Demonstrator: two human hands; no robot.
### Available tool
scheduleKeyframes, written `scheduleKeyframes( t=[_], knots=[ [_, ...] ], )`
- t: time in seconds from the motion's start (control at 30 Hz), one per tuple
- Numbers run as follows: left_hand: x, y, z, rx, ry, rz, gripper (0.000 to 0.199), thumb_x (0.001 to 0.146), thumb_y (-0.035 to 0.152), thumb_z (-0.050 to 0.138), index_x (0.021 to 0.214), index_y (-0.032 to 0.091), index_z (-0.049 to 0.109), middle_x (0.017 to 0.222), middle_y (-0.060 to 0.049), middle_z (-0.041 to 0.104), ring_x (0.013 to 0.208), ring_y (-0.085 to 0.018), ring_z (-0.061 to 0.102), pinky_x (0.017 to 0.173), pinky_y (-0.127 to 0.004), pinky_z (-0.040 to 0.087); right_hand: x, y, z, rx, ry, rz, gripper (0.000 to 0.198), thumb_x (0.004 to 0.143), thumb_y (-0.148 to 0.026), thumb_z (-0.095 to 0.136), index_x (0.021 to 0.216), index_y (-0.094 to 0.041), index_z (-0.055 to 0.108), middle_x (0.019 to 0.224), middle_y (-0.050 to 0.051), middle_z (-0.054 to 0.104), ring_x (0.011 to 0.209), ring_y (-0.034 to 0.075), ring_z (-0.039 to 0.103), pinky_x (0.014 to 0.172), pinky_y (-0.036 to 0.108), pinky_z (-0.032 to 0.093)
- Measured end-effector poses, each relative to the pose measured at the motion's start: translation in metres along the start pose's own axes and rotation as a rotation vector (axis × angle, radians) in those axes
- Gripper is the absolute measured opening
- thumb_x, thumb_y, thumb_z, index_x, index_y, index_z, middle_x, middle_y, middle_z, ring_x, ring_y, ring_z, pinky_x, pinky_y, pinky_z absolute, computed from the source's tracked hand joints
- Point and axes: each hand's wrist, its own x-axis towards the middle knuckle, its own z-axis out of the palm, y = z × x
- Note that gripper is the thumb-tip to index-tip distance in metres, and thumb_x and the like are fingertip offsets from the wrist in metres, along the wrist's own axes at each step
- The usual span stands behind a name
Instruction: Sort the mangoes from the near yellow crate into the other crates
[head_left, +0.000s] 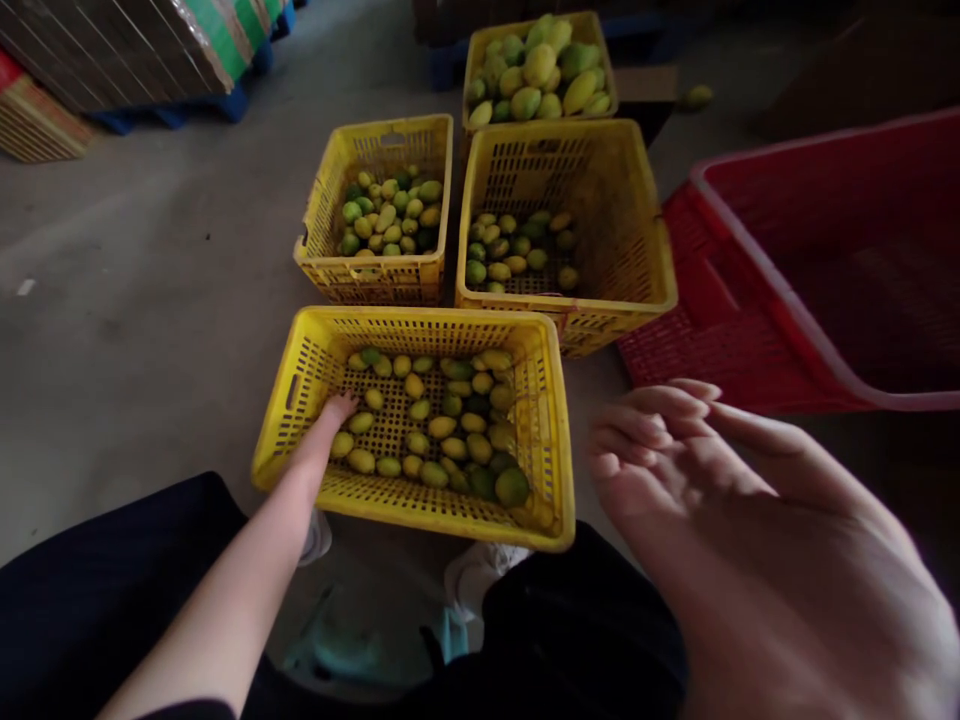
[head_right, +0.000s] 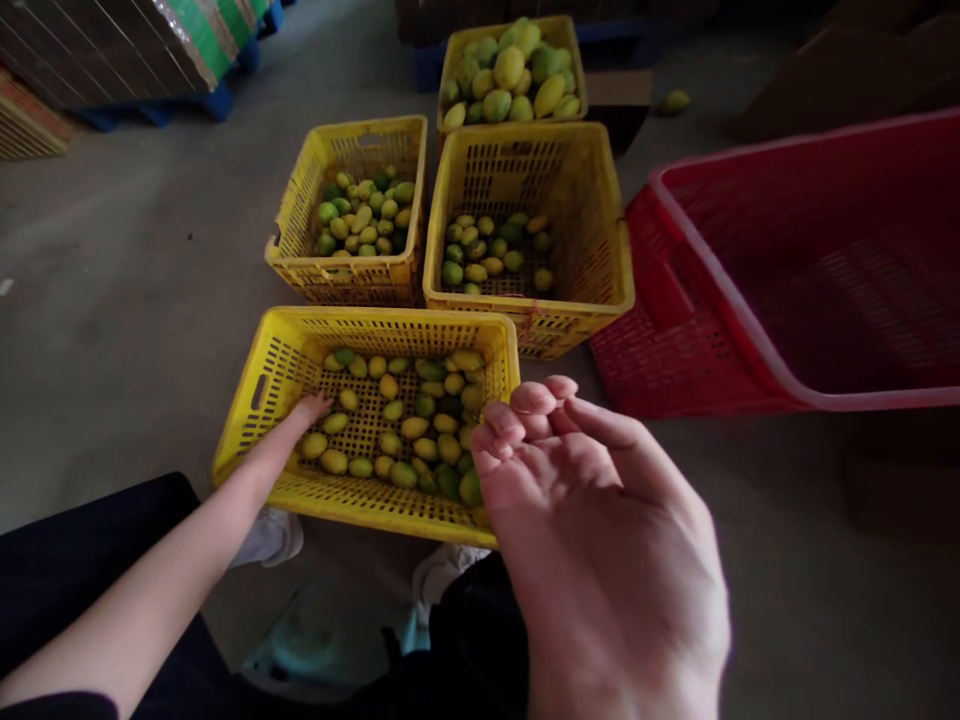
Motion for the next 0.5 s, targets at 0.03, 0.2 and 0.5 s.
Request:
scheduleKeyframes(
  t=[0.03, 0.2, 0.5],
  knots=[
    [-0.004, 0.001, -0.002, 0.012, 0.017, 0.002, 0.043, 0.085, 0.028, 0.067, 0.121, 0.007, 0.059, 0.132, -0.027, 0.054, 0.119, -0.042, 0.055, 0.103, -0.055, 0.039, 0.001, 0.0, -0.001, 0.005, -0.019, 0.02, 0.015, 0.08, -0.016, 0.05, 0.077, -0.029, 0.058, 0.077, 0.003, 0.062, 0.073, 0.017, 0.064, 0.071, 0.034, 0.062],
    [-0.029, 0.029, -0.043, 0.055, 0.136, 0.095, 0.057, 0.083, 0.026, 0.07, 0.133, 0.008, 0.05, 0.136, -0.022, 0.051, 0.124, -0.037, 0.053, 0.108, -0.041, 0.038, 0.008, 0.003, -0.008, -0.051, -0.2, 0.036, 0.015, 0.081, -0.016, 0.052, 0.08, -0.027, 0.061, 0.085, 0.004, 0.065, 0.081, 0.016, 0.067, 0.079, 0.034, 0.061],
    [-0.182, 0.184, -0.16, -0.327, 0.275, 1.116, 0.071, 0.069, 0.044, 0.083, 0.133, 0.031, 0.054, 0.139, -0.006, 0.053, 0.118, -0.027, 0.057, 0.092, -0.037, 0.052, 0.01, 0.036, 0.006, -0.174, -0.428, 0.109, 0.03, 0.082, -0.049, 0.063, 0.101, -0.026, 0.065, 0.112, 0.009, 0.068, 0.107, 0.03, 0.065, 0.083, 0.05, 0.058]
  ],
)
